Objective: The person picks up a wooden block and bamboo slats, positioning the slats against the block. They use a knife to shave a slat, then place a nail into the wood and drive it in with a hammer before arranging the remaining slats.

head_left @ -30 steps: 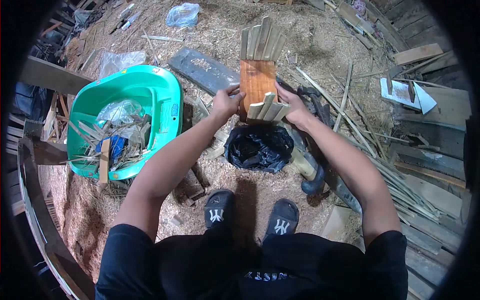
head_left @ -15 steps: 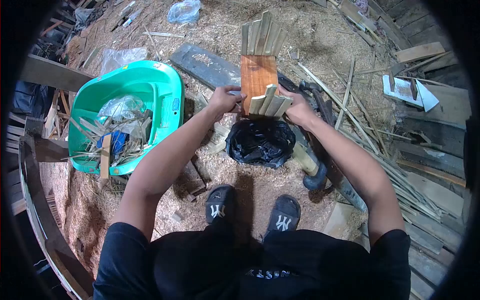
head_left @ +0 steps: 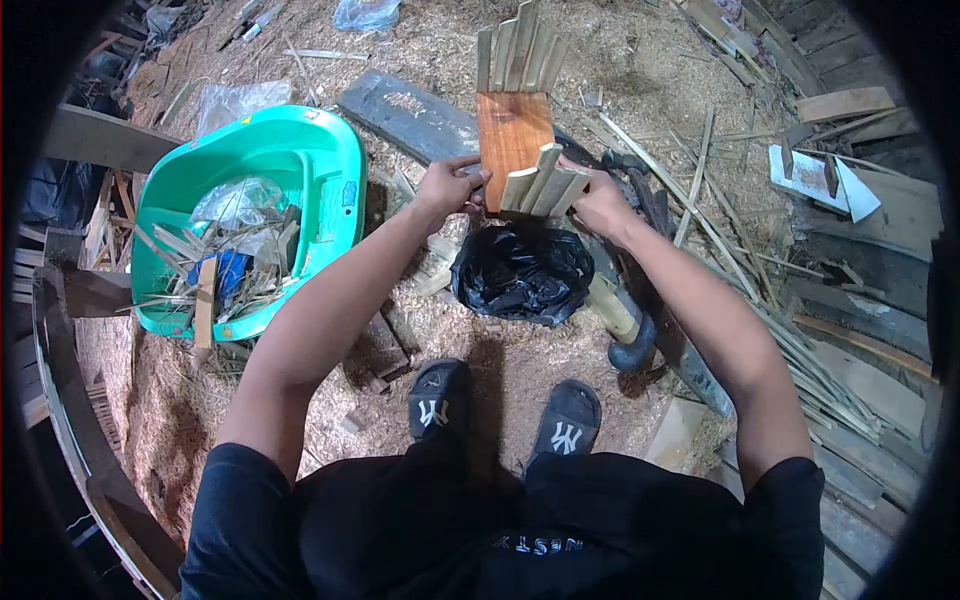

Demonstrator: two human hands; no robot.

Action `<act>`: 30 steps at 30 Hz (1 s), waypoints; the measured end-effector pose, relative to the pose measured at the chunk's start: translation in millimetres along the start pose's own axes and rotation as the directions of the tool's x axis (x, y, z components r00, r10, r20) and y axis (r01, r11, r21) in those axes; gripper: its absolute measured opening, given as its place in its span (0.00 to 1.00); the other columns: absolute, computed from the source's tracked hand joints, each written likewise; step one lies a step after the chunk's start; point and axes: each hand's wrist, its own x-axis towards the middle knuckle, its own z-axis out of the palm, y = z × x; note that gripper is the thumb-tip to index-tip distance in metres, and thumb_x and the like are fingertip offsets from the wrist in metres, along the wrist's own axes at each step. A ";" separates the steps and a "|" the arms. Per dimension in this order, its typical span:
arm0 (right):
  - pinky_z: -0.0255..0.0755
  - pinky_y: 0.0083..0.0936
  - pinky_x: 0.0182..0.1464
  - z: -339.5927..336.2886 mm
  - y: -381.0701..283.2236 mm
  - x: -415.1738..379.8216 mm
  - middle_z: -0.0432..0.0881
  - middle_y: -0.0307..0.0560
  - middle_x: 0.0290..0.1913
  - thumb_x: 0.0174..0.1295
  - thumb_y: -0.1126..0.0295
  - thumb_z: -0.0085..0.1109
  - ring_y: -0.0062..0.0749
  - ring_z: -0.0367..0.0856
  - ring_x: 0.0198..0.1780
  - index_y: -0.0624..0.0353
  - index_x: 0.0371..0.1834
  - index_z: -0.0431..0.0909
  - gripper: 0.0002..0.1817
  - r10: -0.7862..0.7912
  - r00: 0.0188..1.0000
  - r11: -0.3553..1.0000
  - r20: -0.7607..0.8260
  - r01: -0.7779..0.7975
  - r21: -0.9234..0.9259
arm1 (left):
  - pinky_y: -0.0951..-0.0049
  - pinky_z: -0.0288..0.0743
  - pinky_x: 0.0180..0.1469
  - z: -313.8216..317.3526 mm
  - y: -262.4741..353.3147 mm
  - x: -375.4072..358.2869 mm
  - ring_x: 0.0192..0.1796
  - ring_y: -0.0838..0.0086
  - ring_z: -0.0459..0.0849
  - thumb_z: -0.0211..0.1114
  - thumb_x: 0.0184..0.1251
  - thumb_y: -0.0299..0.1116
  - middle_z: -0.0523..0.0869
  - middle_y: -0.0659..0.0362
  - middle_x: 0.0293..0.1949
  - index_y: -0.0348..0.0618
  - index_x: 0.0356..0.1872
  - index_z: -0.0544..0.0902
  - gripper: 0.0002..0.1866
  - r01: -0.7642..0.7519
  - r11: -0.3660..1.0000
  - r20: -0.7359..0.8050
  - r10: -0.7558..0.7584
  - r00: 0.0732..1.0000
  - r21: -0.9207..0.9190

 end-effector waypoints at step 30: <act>0.80 0.40 0.64 81.9 -79.7 -68.8 0.85 0.54 0.62 0.71 0.67 0.66 0.51 0.85 0.61 0.55 0.66 0.81 0.20 -0.470 0.847 0.737 0.248 0.531 -0.418 | 0.63 0.80 0.57 -132.2 -141.8 -131.4 0.51 0.63 0.88 0.65 0.77 0.46 0.86 0.43 0.60 0.49 0.74 0.73 0.29 -0.381 0.679 -0.095 0.552 0.828 0.627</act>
